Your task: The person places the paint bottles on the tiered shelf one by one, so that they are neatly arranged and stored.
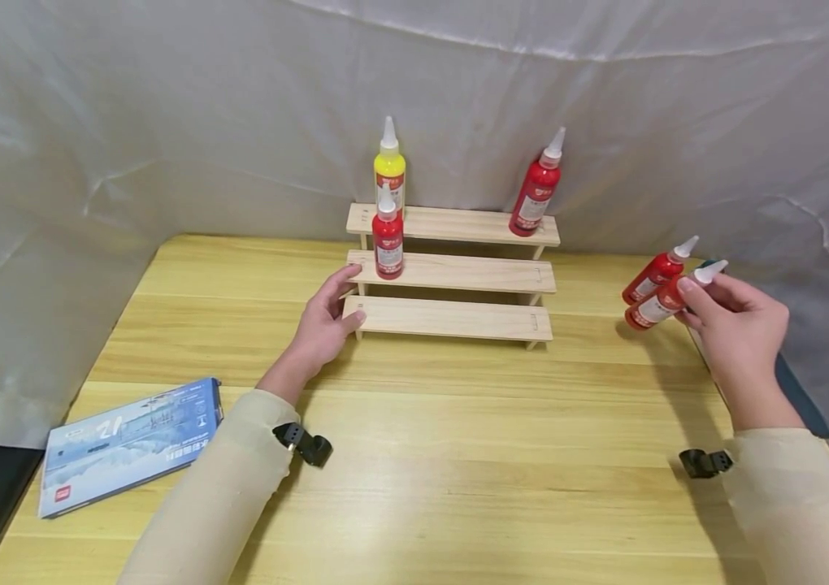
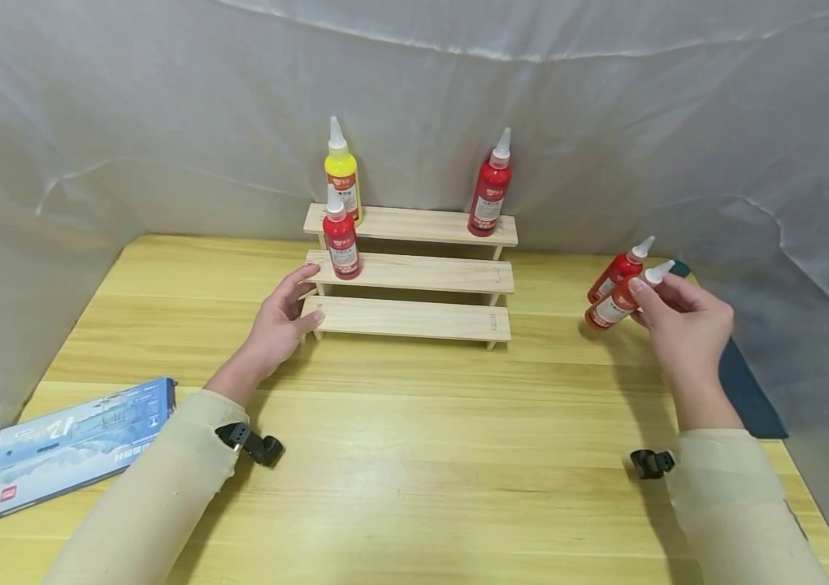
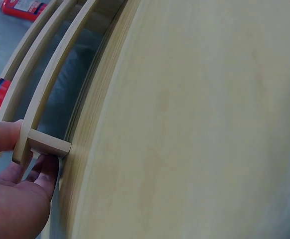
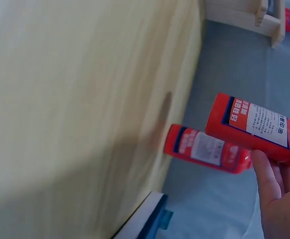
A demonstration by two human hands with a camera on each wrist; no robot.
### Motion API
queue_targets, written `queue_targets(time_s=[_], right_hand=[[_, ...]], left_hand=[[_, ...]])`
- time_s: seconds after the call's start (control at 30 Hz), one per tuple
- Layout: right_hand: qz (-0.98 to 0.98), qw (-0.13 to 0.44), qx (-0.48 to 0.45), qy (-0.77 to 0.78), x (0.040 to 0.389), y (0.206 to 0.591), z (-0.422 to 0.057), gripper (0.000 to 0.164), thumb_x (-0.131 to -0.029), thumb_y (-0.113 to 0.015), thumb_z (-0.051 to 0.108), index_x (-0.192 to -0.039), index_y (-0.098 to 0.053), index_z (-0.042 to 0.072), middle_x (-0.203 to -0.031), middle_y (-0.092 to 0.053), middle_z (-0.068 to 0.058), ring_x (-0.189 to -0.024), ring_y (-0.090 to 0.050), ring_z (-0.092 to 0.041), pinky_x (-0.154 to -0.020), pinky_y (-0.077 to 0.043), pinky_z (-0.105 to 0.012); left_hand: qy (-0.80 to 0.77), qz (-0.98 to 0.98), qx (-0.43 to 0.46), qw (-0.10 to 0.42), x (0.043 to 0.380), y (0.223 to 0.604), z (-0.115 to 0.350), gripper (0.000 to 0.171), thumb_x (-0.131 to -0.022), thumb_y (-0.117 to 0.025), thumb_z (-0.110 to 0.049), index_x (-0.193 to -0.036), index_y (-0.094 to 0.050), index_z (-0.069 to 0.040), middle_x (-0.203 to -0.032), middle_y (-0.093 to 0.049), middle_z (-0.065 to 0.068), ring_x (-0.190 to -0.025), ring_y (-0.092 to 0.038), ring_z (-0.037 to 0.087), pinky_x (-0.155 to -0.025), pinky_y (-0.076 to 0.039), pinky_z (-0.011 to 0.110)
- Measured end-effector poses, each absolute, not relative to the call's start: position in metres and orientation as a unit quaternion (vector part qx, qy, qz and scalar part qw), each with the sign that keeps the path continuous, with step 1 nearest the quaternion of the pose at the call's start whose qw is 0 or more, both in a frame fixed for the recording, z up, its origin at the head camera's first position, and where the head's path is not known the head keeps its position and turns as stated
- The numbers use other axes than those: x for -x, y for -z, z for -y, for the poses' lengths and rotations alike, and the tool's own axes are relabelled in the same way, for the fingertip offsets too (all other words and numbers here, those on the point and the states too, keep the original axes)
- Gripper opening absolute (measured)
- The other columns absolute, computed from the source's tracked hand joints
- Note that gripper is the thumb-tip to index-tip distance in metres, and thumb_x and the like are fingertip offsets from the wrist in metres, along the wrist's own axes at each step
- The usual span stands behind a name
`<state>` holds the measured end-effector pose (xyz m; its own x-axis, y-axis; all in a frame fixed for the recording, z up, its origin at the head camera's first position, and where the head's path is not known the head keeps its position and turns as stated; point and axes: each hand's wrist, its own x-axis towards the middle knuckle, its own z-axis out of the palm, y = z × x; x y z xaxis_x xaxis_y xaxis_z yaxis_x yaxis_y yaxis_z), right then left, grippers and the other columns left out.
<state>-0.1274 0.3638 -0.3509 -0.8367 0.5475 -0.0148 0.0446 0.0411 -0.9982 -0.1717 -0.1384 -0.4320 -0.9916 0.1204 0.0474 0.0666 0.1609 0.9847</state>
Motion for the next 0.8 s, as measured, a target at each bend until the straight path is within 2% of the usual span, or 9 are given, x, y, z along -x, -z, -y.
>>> queue_targets(time_s=[0.27,0.63,0.8], right_hand=[[0.683,0.196,0.170,-0.683,0.132,0.339,-0.349,0.054,-0.071,-0.090,0.021,-0.120,-0.073,0.004,-0.103,-0.068,-0.006,-0.088,-0.068,-0.014,-0.065,-0.054,-0.025],[0.676,0.193,0.128,-0.700,0.142,0.325,-0.329,0.049,-0.072,-0.090,0.017,-0.116,-0.075,0.003,-0.102,-0.069,-0.007,-0.089,-0.067,-0.016,-0.066,-0.055,-0.027],[0.683,0.185,0.122,-0.696,0.146,0.318,-0.319,0.050,-0.073,-0.089,0.020,-0.118,-0.074,0.005,-0.106,-0.068,-0.007,-0.092,-0.065,-0.016,-0.067,-0.055,-0.024]], left_hand=[[-0.643,-0.764,-0.057,0.023,0.172,0.432,0.138,0.069,-0.092,-0.063,0.009,-0.148,-0.047,-0.027,-0.147,-0.049,0.006,-0.137,-0.040,0.022,-0.114,-0.028,0.042],[-0.652,-0.755,-0.063,0.020,0.173,0.434,0.138,0.068,-0.092,-0.063,0.011,-0.148,-0.048,-0.025,-0.147,-0.049,0.007,-0.137,-0.041,0.024,-0.113,-0.028,0.042],[-0.657,-0.751,-0.059,0.026,0.173,0.433,0.137,0.069,-0.092,-0.061,0.012,-0.150,-0.045,-0.022,-0.149,-0.047,0.009,-0.138,-0.038,0.028,-0.114,-0.027,0.043]])
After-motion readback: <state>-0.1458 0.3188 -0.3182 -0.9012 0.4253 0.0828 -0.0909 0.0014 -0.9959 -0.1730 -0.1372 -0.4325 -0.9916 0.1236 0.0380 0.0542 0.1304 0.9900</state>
